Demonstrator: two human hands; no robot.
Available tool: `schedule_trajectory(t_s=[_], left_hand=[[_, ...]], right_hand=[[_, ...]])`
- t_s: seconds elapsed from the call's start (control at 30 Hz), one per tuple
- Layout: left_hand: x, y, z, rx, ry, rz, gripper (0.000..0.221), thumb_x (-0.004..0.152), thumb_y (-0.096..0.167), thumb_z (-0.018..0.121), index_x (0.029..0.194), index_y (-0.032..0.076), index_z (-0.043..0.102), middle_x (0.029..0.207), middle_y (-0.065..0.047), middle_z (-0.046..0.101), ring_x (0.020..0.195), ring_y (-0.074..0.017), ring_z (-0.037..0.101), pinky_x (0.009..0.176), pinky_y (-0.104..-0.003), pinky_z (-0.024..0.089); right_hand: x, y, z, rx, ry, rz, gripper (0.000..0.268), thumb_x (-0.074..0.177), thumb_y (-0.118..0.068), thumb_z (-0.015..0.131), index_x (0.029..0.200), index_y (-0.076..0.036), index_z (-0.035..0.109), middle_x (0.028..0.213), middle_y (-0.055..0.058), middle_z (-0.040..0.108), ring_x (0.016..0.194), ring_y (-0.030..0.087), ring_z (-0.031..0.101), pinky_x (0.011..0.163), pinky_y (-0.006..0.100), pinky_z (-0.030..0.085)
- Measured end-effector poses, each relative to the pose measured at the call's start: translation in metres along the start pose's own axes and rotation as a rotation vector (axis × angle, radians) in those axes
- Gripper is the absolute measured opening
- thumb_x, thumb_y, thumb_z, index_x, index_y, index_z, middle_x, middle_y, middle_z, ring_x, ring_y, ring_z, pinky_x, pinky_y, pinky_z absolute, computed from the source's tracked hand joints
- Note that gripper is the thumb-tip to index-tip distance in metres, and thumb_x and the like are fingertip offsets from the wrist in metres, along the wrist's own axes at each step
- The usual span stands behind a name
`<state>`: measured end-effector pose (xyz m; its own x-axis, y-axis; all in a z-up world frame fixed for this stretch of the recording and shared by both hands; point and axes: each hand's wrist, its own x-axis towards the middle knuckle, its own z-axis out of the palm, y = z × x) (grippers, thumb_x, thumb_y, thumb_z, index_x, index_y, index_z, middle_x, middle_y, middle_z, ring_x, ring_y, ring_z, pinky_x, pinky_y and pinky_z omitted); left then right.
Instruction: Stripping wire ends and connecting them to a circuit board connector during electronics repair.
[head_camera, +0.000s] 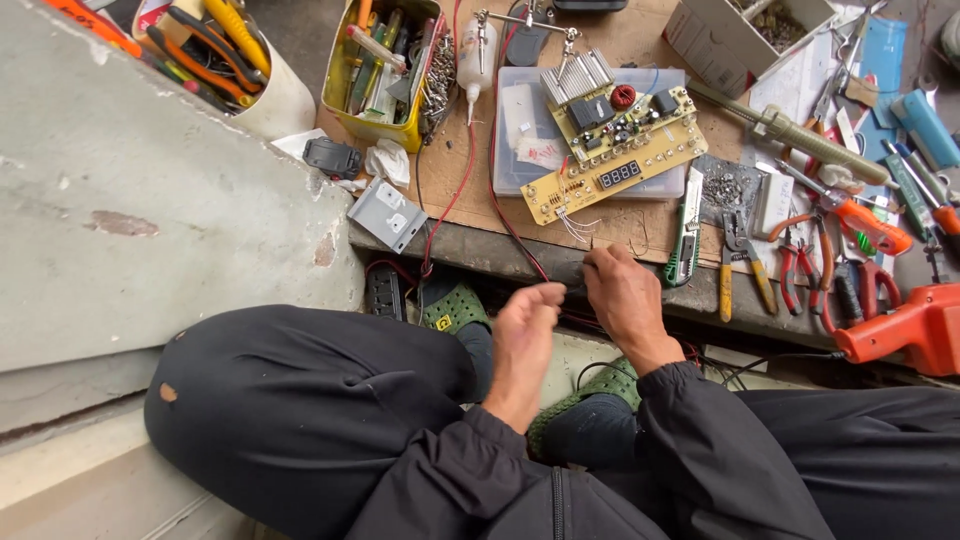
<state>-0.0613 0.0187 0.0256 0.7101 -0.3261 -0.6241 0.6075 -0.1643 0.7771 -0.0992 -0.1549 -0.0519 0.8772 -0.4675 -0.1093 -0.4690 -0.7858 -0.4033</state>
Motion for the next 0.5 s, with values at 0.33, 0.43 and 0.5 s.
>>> schedule_trajectory(t_s=[0.33, 0.43, 0.5], left_hand=[[-0.013, 0.013, 0.019, -0.090, -0.004, 0.145, 0.036, 0.097, 0.035, 0.087, 0.125, 0.012, 0.088, 0.116, -0.012, 0.086, 0.114, -0.0124, 0.072, 0.102, -0.034, 0.061], [-0.009, 0.009, 0.014, -0.054, -0.008, 0.148, 0.033, 0.096, 0.035, 0.088, 0.122, 0.015, 0.089, 0.113, -0.007, 0.086, 0.111, -0.0101, 0.072, 0.101, -0.031, 0.060], [-0.006, 0.009, 0.011, 0.007, 0.005, 0.165, 0.029, 0.098, 0.034, 0.086, 0.120, 0.015, 0.090, 0.103, -0.010, 0.088, 0.093, -0.0104, 0.074, 0.079, -0.028, 0.062]], right_hand=[[-0.076, -0.082, -0.082, 0.199, 0.330, -0.079, 0.006, 0.102, -0.011, 0.082, 0.103, -0.015, 0.078, 0.083, 0.003, 0.064, 0.082, 0.028, 0.077, 0.071, 0.039, 0.061], [-0.081, -0.085, -0.084, 0.247, 0.301, -0.061, 0.008, 0.104, -0.010, 0.080, 0.100, -0.014, 0.074, 0.080, 0.002, 0.060, 0.077, 0.028, 0.074, 0.067, 0.041, 0.060], [-0.081, -0.090, -0.087, 0.335, 0.264, -0.022, 0.007, 0.103, -0.008, 0.080, 0.099, -0.012, 0.076, 0.077, 0.006, 0.063, 0.071, 0.027, 0.073, 0.066, 0.038, 0.059]])
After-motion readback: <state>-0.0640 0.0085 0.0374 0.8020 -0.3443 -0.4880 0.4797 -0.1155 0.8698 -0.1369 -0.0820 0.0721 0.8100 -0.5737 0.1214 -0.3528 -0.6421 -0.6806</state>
